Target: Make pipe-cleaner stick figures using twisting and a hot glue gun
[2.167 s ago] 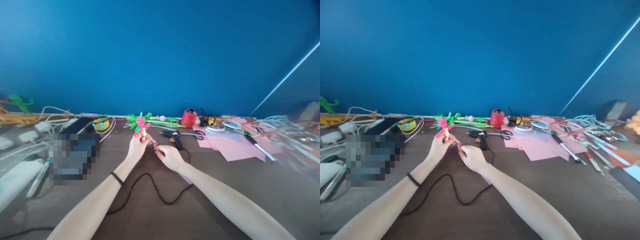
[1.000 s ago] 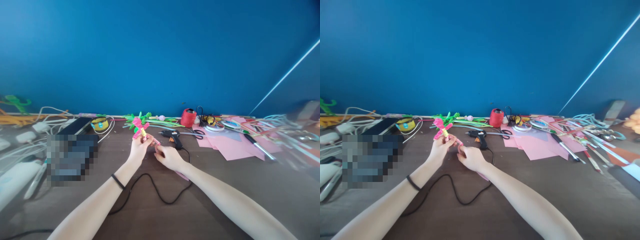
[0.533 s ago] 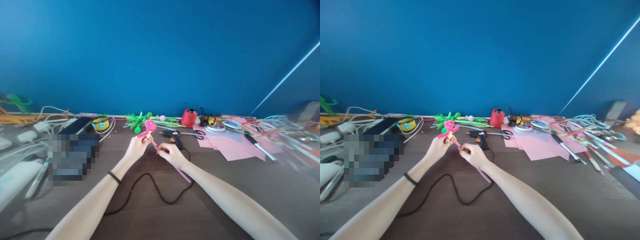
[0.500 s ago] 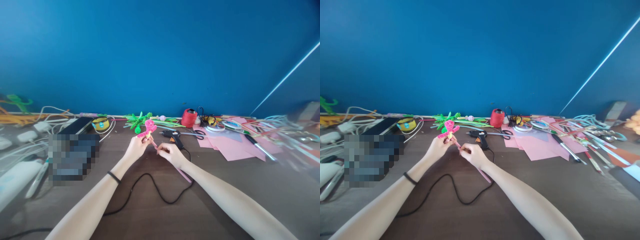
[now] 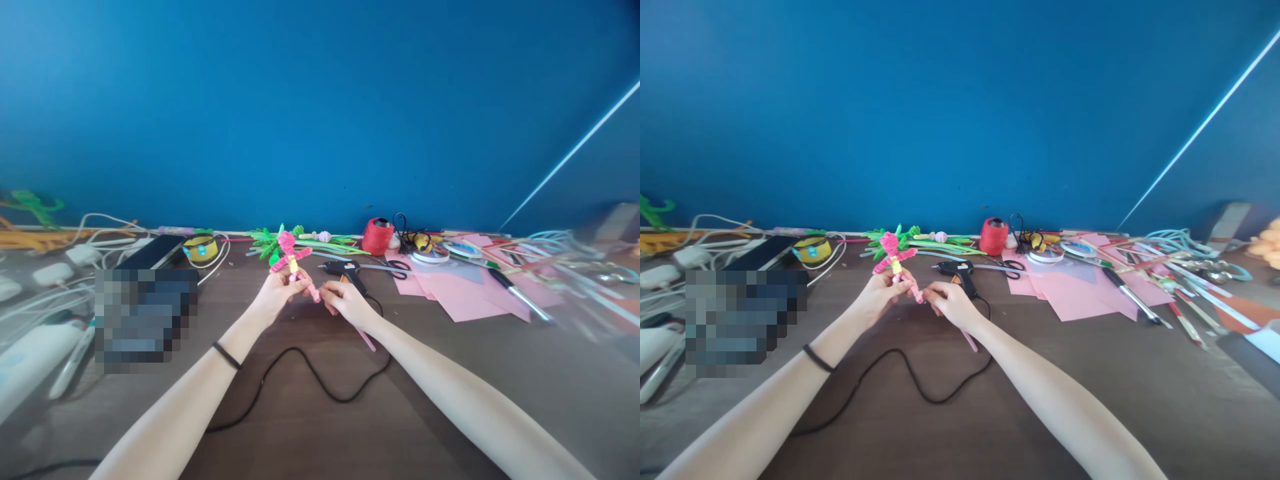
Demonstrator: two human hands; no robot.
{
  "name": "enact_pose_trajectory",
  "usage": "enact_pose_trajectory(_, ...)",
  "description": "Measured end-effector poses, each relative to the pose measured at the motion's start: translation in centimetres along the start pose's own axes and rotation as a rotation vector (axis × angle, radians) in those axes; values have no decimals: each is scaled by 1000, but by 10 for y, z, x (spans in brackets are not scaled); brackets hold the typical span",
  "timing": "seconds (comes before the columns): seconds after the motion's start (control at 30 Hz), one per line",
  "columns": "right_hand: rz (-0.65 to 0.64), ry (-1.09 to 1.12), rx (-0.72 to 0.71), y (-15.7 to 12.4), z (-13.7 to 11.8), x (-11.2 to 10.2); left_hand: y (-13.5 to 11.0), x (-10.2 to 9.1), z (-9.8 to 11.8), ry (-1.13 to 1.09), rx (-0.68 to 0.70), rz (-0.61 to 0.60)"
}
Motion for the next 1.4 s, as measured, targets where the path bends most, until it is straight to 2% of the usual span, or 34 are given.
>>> enact_pose_trajectory(0.27, 42, -157, -21, 1, 5, 5, -4, 11, -9, -209, 39, 183)
enact_pose_trajectory(0.33, 51, -192, -25, 1, 6, 7, -5, 12, -9, -190, 50, 240)
enact_pose_trajectory(0.43, 65, -324, -49, 0, 5, 9, -7, 9, -4, -35, 83, 317)
enact_pose_trajectory(0.57, 58, -515, -116, -4, 1, 12, -8, 5, 8, 293, 172, 248)
enact_pose_trajectory(0.7, 114, -473, -148, -7, -1, 9, -9, -1, 14, 655, 177, 190)
enact_pose_trajectory(0.93, 283, -454, -227, -10, -6, 1, -5, -4, 18, 767, 186, 67)
enact_pose_trajectory(1.1, 350, -364, -210, -13, -9, -5, 0, -5, 15, 681, 149, -52)
enact_pose_trajectory(1.23, 326, -174, -154, -10, -7, -8, 2, -3, 5, 281, 31, -137)
enact_pose_trajectory(1.3, 305, -137, -148, -9, -8, -9, 1, -1, 2, 118, -12, -140)
enact_pose_trajectory(1.4, 265, -117, -135, -8, -7, -8, -1, 1, -1, 13, -39, -93)
Point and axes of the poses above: each hand's wrist, its own y-axis towards the middle knuckle, its own x-axis out of the palm, z = x × y, the point moved 5 cm from there along y, towards the middle knuckle, and after that the axes turned 9 degrees about x, right-handed, at the moved point
